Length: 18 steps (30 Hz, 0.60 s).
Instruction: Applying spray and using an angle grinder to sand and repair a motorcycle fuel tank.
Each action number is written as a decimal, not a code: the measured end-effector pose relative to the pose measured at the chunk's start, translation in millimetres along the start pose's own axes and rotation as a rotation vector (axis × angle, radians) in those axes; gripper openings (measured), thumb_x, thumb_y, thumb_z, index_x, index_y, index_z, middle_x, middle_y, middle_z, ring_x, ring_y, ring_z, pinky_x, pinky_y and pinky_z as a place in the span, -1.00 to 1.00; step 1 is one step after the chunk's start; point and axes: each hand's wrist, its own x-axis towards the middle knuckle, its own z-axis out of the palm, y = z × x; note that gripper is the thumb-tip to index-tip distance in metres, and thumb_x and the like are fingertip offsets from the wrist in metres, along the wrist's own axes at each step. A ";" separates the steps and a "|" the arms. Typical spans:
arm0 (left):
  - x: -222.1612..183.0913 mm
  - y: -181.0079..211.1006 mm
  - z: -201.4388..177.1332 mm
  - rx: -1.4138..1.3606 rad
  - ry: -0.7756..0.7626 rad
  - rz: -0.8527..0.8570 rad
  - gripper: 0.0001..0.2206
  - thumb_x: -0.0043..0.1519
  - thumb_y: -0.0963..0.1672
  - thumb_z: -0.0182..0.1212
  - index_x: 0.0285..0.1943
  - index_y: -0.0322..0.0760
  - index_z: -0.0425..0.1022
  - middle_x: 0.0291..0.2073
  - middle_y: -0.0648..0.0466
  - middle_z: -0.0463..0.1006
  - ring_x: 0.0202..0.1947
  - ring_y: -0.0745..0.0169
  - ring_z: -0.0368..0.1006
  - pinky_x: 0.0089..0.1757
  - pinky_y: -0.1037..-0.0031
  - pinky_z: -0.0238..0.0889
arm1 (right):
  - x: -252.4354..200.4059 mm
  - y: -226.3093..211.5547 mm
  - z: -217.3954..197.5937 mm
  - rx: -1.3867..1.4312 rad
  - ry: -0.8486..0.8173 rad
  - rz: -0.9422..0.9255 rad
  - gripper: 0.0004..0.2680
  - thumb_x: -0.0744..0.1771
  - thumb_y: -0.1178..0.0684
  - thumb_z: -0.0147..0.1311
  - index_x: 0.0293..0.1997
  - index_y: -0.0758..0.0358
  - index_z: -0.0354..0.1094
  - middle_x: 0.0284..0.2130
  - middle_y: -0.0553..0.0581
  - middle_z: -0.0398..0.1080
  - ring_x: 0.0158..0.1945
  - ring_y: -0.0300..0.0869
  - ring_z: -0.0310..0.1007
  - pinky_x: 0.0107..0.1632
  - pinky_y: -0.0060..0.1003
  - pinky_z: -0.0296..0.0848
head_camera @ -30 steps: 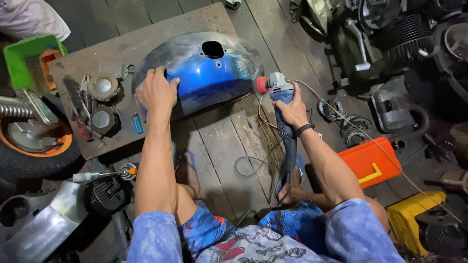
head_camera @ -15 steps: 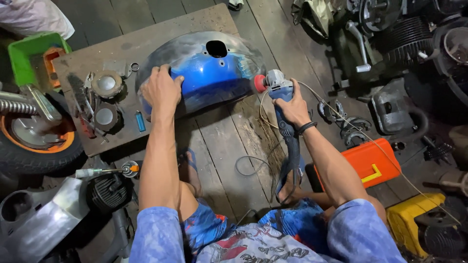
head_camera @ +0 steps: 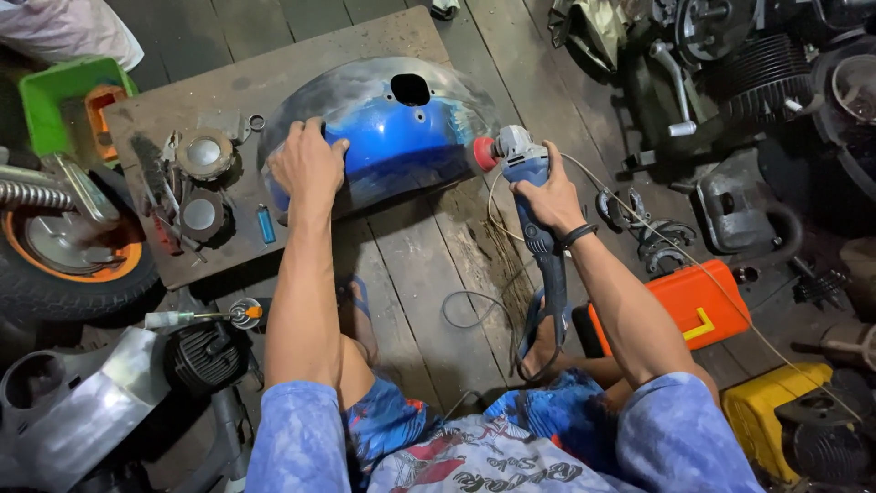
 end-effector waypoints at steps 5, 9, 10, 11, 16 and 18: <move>0.4 1.3 -1.8 -0.008 -0.018 -0.004 -0.57 0.29 -0.03 0.33 0.31 -0.21 0.46 0.18 -0.08 0.45 0.05 -0.42 0.50 0.12 -0.18 0.18 | -9.1 -6.2 0.1 0.001 0.000 -0.027 -0.25 0.17 -0.28 0.28 0.53 -0.25 -0.12 0.16 0.55 0.32 0.28 0.30 0.30 0.27 0.10 0.28; 9.5 -6.5 9.8 0.005 -0.021 -0.026 -0.56 0.26 0.00 0.35 0.29 -0.15 0.46 0.18 -0.02 0.45 0.05 -0.39 0.51 0.10 -0.20 0.21 | -18.9 -15.0 -0.3 -0.003 -0.011 -0.034 -0.24 0.17 -0.28 0.29 0.53 -0.24 -0.13 0.17 0.54 0.32 0.29 0.30 0.29 0.28 0.09 0.28; 8.5 -5.6 7.4 0.004 -0.020 -0.027 -0.56 0.26 0.00 0.35 0.29 -0.15 0.46 0.18 -0.02 0.45 0.05 -0.39 0.51 0.10 -0.20 0.21 | -20.4 -16.3 -0.6 -0.004 -0.011 -0.036 -0.24 0.17 -0.28 0.29 0.53 -0.24 -0.13 0.17 0.54 0.32 0.29 0.30 0.29 0.28 0.09 0.28; 7.6 -4.6 5.1 0.004 -0.021 -0.024 -0.56 0.26 0.00 0.35 0.29 -0.15 0.46 0.18 -0.02 0.46 0.05 -0.39 0.51 0.11 -0.18 0.21 | -21.7 -17.5 -0.9 -0.015 -0.011 -0.037 -0.24 0.17 -0.28 0.28 0.53 -0.25 -0.13 0.17 0.54 0.31 0.29 0.29 0.29 0.29 0.08 0.27; 4.8 -0.8 0.7 0.012 -0.027 -0.029 -0.56 0.26 0.00 0.34 0.29 -0.14 0.47 0.18 -0.01 0.46 0.05 -0.40 0.51 0.12 -0.18 0.21 | -28.0 -21.2 -1.1 -0.035 -0.013 -0.038 -0.24 0.17 -0.30 0.27 0.52 -0.29 -0.14 0.17 0.53 0.32 0.29 0.28 0.30 0.30 0.08 0.27; 3.2 0.4 -1.3 0.009 -0.041 -0.028 -0.57 0.26 0.00 0.34 0.30 -0.14 0.46 0.19 -0.01 0.45 0.08 -0.37 0.50 0.13 -0.16 0.21 | -31.0 -25.6 -2.2 -0.033 -0.022 -0.055 -0.25 0.17 -0.30 0.26 0.53 -0.28 -0.14 0.16 0.53 0.32 0.28 0.30 0.30 0.29 0.10 0.27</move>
